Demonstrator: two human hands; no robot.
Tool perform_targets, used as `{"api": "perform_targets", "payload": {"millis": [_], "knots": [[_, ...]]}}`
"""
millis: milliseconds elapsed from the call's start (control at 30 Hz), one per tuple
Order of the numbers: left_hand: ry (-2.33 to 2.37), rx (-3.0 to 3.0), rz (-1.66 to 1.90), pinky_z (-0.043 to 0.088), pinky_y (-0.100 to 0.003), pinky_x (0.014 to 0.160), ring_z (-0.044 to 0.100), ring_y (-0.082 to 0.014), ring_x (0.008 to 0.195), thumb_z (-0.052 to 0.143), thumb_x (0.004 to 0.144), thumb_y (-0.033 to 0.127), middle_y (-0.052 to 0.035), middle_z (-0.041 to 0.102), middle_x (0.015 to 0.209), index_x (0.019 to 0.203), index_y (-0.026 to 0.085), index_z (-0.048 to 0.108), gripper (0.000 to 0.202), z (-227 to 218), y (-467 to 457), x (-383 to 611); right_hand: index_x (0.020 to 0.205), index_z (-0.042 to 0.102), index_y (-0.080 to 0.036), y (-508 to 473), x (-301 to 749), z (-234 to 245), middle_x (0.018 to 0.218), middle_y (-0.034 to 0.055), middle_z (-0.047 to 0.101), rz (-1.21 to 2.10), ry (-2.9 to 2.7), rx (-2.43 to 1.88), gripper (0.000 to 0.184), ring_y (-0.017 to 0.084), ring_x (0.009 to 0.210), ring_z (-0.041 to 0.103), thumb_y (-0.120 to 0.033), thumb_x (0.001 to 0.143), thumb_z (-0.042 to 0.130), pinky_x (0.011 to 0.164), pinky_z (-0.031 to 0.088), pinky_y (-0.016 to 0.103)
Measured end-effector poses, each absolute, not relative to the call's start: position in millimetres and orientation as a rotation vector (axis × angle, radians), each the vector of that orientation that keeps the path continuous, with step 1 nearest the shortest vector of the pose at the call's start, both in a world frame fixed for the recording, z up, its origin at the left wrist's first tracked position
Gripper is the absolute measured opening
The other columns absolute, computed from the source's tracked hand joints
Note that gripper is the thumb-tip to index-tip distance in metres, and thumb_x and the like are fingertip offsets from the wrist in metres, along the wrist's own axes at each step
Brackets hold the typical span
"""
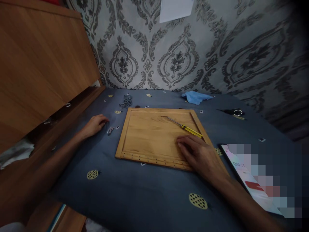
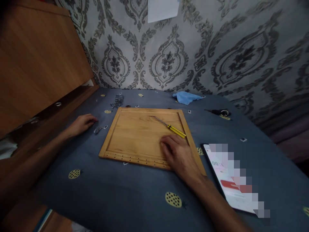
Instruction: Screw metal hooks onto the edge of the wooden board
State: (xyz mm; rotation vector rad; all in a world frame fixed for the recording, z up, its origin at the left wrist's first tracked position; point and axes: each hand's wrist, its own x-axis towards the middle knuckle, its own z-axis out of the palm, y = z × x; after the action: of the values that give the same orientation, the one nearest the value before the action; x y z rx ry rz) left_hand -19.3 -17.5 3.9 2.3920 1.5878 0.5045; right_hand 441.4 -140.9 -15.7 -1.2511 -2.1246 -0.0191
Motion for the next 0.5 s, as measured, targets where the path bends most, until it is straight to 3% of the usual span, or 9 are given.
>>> {"api": "perform_targets", "payload": {"millis": [267, 500], "knots": [[1.585, 2.254, 0.732, 0.057, -0.032, 0.074, 0.07, -0.0201, 0.081, 0.05, 0.092, 0.03, -0.0086, 0.074, 0.102, 0.108, 0.018, 0.075, 0.032, 0.4, -24.9, -21.2, 0.097, 0.07, -0.021, -142.2, 442.4, -14.1, 0.1, 0.0091, 0.078, 0.003, -2.132, -1.267, 0.022, 0.027, 0.094, 0.075, -0.027, 0.103, 0.05, 0.083, 0.061, 0.042], [1.687, 2.245, 0.742, 0.05, -0.033, 0.076, 0.066, -0.0225, 0.086, 0.054, 0.087, 0.031, -0.0071, 0.074, 0.097, 0.099, 0.02, 0.075, 0.026, 10.1, -37.7, -25.8, 0.097, 0.071, -0.022, -141.1, 443.1, -15.9, 0.1, 0.0093, 0.078, 0.027, -2.13, -1.273, 0.022, 0.028, 0.095, 0.075, -0.028, 0.102, 0.051, 0.084, 0.061, 0.043]]}}
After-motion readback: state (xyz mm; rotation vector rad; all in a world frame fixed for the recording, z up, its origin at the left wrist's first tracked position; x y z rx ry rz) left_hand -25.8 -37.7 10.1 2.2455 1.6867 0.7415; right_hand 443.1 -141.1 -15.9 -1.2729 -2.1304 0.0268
